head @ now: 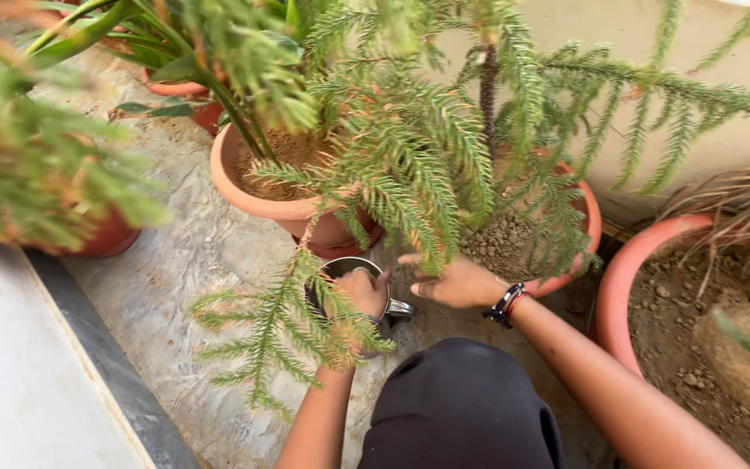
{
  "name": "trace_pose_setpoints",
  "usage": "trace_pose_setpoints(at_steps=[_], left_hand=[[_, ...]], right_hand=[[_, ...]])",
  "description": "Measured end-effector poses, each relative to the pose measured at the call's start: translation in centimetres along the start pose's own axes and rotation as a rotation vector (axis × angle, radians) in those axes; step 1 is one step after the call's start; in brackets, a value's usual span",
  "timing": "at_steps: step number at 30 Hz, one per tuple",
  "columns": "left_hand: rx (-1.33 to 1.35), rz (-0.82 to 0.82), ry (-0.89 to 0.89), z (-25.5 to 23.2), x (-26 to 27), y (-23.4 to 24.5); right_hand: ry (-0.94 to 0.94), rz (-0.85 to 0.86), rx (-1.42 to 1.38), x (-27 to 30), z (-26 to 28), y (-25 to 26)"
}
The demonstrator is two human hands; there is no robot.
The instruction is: The person tends to several potted plants on a balcony. They adjust soil around a small plant, water a coniferous plant and the small plant using a metal pitcher, and remove dry leaves from another pot.
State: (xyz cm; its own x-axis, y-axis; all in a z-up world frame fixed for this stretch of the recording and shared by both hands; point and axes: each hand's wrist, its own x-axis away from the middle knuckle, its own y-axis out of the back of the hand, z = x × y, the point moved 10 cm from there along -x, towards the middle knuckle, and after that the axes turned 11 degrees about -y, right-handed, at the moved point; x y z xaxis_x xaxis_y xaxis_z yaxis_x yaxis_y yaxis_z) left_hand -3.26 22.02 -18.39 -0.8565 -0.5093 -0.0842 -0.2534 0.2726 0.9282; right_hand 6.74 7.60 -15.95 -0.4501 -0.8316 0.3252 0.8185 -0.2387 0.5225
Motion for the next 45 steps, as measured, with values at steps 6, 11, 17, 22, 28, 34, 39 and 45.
trace_pose_setpoints(at_steps=[6,11,17,22,28,34,39,45], left_hand=[[0.14,-0.291,-0.029,3.7,1.1,3.1],[0.3,-0.352,-0.199,6.7,4.5,3.8],[0.223,-0.384,-0.116,9.8,4.2,5.6],[0.164,-0.381,-0.03,11.1,3.8,7.7],[0.123,-0.341,0.037,11.4,-0.9,8.7],[0.123,-0.465,-0.105,8.3,1.1,11.7],[0.17,-0.452,-0.34,2.1,4.5,13.4],[0.135,-0.392,-0.357,-4.3,3.2,15.7]], right_hand=[[0.033,0.168,-0.14,-6.4,-4.8,-7.3],[-0.205,0.039,0.295,-9.5,-6.5,-10.5],[0.025,-0.116,0.268,-14.7,-12.0,-13.2],[0.042,-0.142,0.305,-15.0,-10.4,-13.1],[-0.253,-0.033,0.193,-7.8,-0.4,-7.0],[-0.201,-0.091,-0.01,-1.0,6.4,-2.2],[0.173,-0.229,0.086,5.5,13.3,3.8],[-0.445,-0.113,0.332,10.0,9.1,7.5]])
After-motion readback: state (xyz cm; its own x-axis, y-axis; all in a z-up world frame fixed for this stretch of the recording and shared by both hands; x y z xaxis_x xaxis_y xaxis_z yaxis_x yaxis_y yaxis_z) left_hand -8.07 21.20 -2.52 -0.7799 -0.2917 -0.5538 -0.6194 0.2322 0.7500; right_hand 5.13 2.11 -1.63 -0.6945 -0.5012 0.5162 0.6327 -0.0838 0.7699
